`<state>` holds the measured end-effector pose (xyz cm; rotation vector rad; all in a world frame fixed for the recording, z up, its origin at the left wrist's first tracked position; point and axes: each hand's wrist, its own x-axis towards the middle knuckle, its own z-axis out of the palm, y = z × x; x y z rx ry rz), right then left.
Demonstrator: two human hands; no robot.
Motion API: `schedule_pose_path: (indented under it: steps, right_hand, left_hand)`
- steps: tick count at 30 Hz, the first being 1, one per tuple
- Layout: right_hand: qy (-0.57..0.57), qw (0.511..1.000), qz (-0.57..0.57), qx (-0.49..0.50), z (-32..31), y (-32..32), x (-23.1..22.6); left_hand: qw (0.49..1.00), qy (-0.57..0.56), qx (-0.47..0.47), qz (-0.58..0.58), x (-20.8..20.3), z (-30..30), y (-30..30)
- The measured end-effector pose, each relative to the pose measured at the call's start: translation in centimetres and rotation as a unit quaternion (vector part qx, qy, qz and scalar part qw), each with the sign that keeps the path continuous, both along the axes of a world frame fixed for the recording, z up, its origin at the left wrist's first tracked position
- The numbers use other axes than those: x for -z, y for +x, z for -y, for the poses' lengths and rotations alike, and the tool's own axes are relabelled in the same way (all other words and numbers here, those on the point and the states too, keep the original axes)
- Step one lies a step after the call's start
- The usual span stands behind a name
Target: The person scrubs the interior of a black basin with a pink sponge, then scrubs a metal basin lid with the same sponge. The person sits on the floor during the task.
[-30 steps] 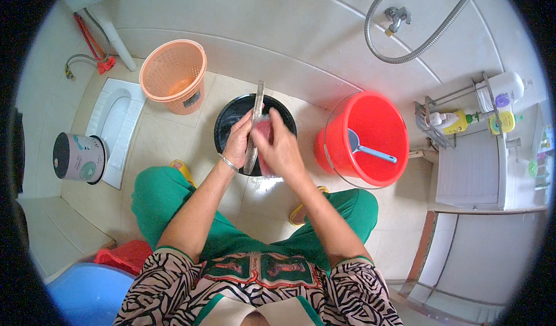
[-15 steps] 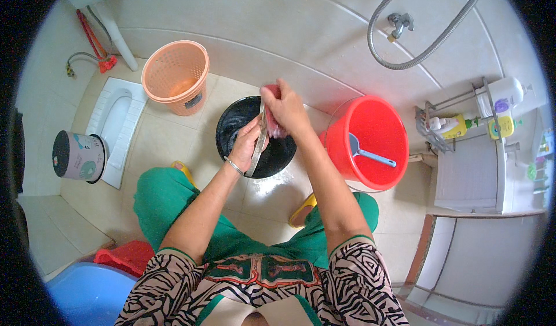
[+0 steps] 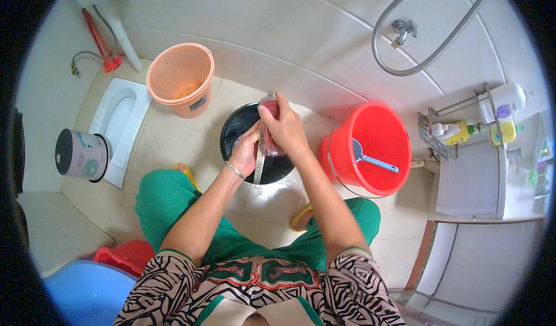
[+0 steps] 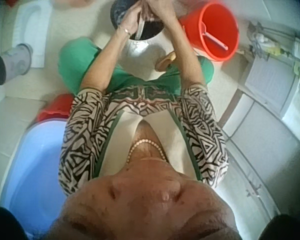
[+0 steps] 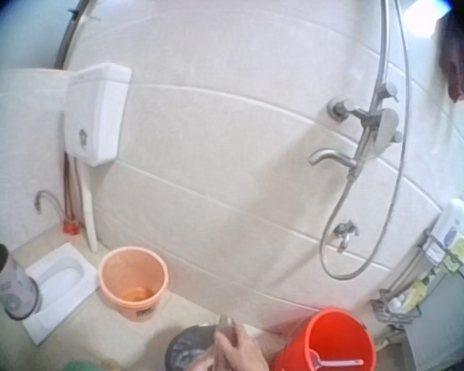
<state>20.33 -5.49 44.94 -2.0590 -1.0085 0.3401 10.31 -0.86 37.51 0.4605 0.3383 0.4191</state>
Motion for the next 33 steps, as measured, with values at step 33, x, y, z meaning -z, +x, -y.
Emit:
schedule_pose_path:
  steps: [33]
  right_hand:
    - [0.004, 0.994, 0.086, -0.067, 6.3, -6.3, 2.2]
  left_hand:
    - [0.999, -0.015, -0.033, -0.005, 1.0, -0.9, 0.0]
